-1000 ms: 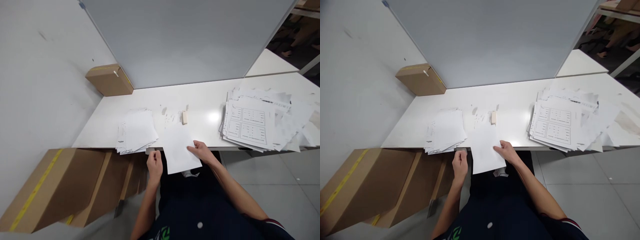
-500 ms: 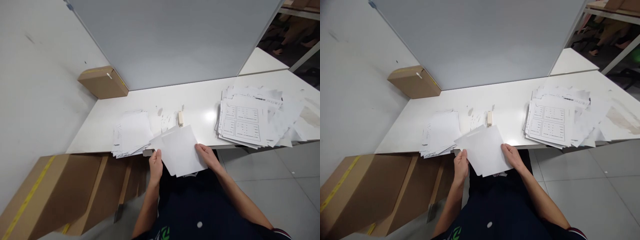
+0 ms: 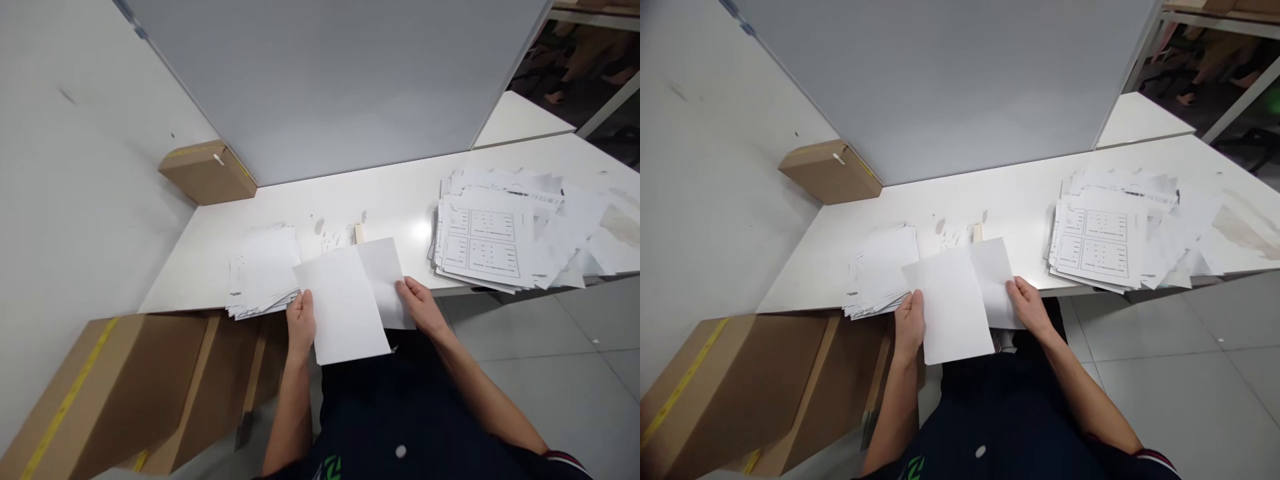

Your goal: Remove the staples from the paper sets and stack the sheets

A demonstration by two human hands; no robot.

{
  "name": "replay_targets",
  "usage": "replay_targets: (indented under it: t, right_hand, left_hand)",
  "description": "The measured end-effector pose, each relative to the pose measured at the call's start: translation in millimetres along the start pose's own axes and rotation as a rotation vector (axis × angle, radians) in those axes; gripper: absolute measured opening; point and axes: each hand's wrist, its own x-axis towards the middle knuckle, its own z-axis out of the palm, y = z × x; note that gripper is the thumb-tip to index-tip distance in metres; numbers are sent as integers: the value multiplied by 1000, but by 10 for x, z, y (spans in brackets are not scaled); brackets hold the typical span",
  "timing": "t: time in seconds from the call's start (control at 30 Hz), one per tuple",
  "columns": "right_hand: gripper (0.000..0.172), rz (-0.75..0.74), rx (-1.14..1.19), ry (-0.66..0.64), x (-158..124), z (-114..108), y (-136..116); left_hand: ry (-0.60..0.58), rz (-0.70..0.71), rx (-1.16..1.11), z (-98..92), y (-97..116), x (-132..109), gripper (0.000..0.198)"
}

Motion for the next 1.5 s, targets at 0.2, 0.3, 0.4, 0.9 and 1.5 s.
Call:
replay_targets:
  t: [0.2,0.3,0.4,0.9,1.5]
  right_hand:
    - [33,30,62,-96,-55,193,-13]
    - [33,0,27,-98,-62,215,-30]
    - [31,-33,-13,-101,-71,244,-27]
    - [25,-226,-19,-97,138,181,-335]
    - [30,-296,2,-119,447,206,-130]
  left_hand:
    - [-25,51,101,203,-121,21,36]
    - [-62,57,75,263,-130,20,33]
    - [-30,76,24,334,-121,20,30]
    - [59,294,-86,469,403,95,25]
    - [18,378,-74,584,341,264,29]
